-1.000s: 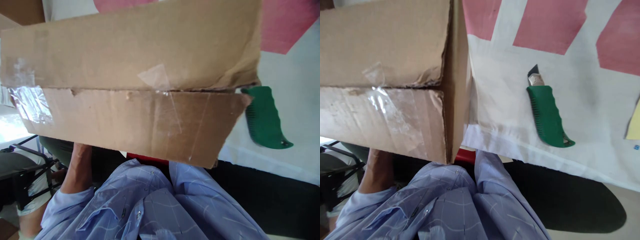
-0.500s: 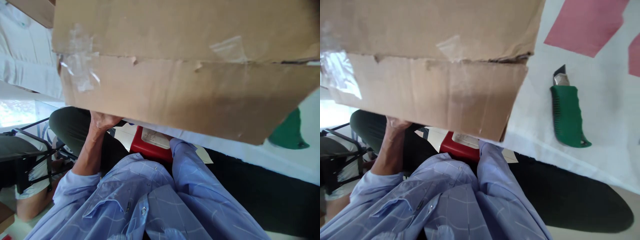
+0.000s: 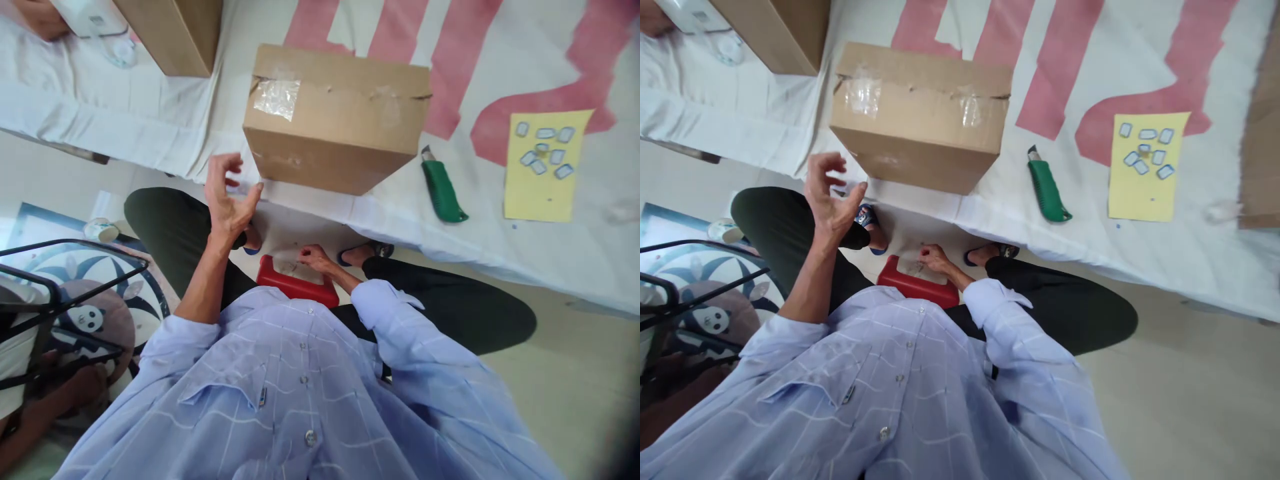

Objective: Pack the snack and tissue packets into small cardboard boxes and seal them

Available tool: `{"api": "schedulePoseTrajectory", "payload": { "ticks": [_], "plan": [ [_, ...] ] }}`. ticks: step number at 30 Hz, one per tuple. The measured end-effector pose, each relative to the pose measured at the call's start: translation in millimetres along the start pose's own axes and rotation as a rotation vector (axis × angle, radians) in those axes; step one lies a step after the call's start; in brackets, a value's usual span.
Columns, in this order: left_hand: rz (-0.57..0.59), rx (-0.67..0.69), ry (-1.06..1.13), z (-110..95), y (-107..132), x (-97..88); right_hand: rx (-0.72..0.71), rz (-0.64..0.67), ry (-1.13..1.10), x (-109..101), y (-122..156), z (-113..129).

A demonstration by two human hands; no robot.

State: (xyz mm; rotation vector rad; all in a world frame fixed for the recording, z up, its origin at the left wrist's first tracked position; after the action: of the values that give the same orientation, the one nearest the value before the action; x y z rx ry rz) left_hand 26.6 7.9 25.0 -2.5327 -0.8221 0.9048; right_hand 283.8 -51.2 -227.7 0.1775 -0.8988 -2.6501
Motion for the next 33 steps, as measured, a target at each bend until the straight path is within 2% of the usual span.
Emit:
{"api": "schedulePoseTrajectory", "payload": {
  "ticks": [1,3,7,10,17,21,25,33],
  "plan": [
    [-0.056,-0.028,0.000,2,14,-8.9,-0.007,0.000,0.012,-1,5,5],
    [-0.049,-0.129,0.045,9,47,-10.7,-0.023,0.001,-0.005,-1,17,19],
    [0.254,-0.484,0.333,26,121,34.1,-0.030,0.011,-0.271,6,47,48],
    [0.396,-0.584,0.461,20,154,58.1,-0.019,0.008,-0.437,12,68,59],
    [0.529,-0.552,0.533,-2,167,60.1,-0.006,-0.125,-0.552,8,87,55],
    [0.598,-0.542,0.558,-10,174,61.2,-0.066,-0.178,-0.537,3,90,65],
    [0.589,-0.505,0.614,-15,175,62.4,-0.122,-0.211,-0.502,2,94,74],
    [0.574,-0.481,0.717,-19,173,62.2,-0.189,-0.200,-0.440,2,101,81]
  ]
}}
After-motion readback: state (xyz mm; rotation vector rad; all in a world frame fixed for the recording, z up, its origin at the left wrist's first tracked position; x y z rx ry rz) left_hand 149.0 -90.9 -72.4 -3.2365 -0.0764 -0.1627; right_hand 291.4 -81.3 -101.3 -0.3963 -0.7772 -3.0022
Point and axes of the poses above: each hand's wrist, its own y-axis away from the middle knuckle, its own x-axis out of the palm, z = x × y, the point moved 9 cm from there along -y, towards the middle knuckle, and after that the axes turned 12 degrees about -z, right-handed, at the moved point
